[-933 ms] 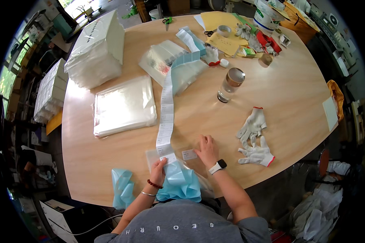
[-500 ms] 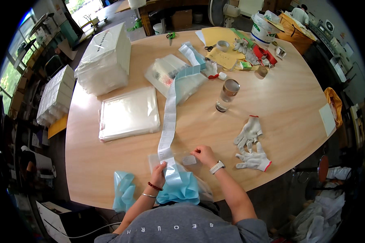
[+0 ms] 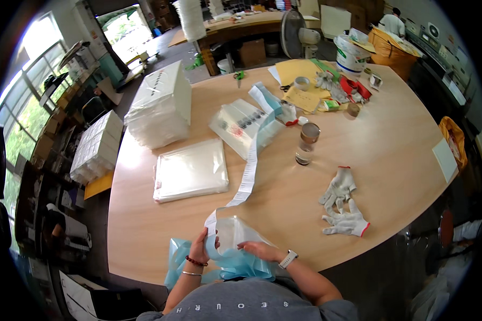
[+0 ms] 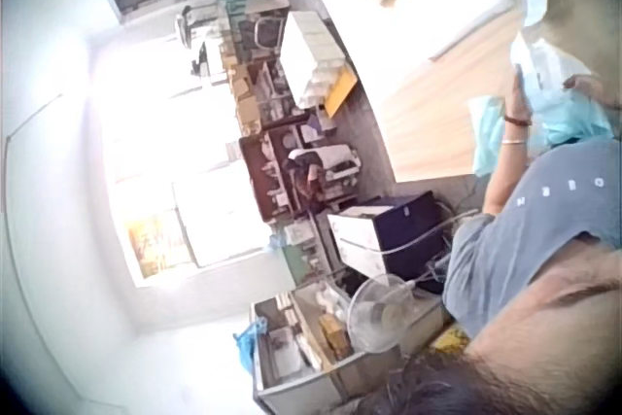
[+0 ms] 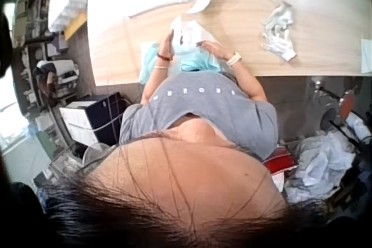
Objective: The person applies adhesive labels from a continuous roll onto clear plastic bags placed on a table. They peel each label, smooth it onto the bag, and set the labeled bag aside. The workspace contains stacks of bags, gloves, and other packing supplies.
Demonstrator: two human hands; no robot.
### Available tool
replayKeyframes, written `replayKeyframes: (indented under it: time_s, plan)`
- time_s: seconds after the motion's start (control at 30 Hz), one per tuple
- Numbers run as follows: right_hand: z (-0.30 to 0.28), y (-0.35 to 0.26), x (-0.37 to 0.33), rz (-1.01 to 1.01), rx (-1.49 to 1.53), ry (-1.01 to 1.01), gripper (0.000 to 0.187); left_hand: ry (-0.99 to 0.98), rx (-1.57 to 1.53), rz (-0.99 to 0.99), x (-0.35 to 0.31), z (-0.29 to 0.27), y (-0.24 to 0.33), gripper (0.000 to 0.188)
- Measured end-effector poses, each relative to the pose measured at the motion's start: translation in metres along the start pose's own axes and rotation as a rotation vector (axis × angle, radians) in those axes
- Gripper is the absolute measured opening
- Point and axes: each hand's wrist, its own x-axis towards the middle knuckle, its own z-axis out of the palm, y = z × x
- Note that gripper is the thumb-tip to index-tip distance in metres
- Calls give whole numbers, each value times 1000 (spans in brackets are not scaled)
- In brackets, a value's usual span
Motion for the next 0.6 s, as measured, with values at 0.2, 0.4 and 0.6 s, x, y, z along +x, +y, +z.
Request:
replayKeyframes:
  time_s: [0.2, 0.4, 0.6]
  plan:
    - [20, -51, -8, -144, -518, 278, 51, 11, -71, 139, 2, 16, 21, 27]
    - [21, -72, 10, -14, -336, 496, 28, 131, -19, 354, 18, 63, -11, 32]
    - [-11, -75, -22, -18, -790, 472, 23, -388, 1601, 1042, -3, 121, 16, 35]
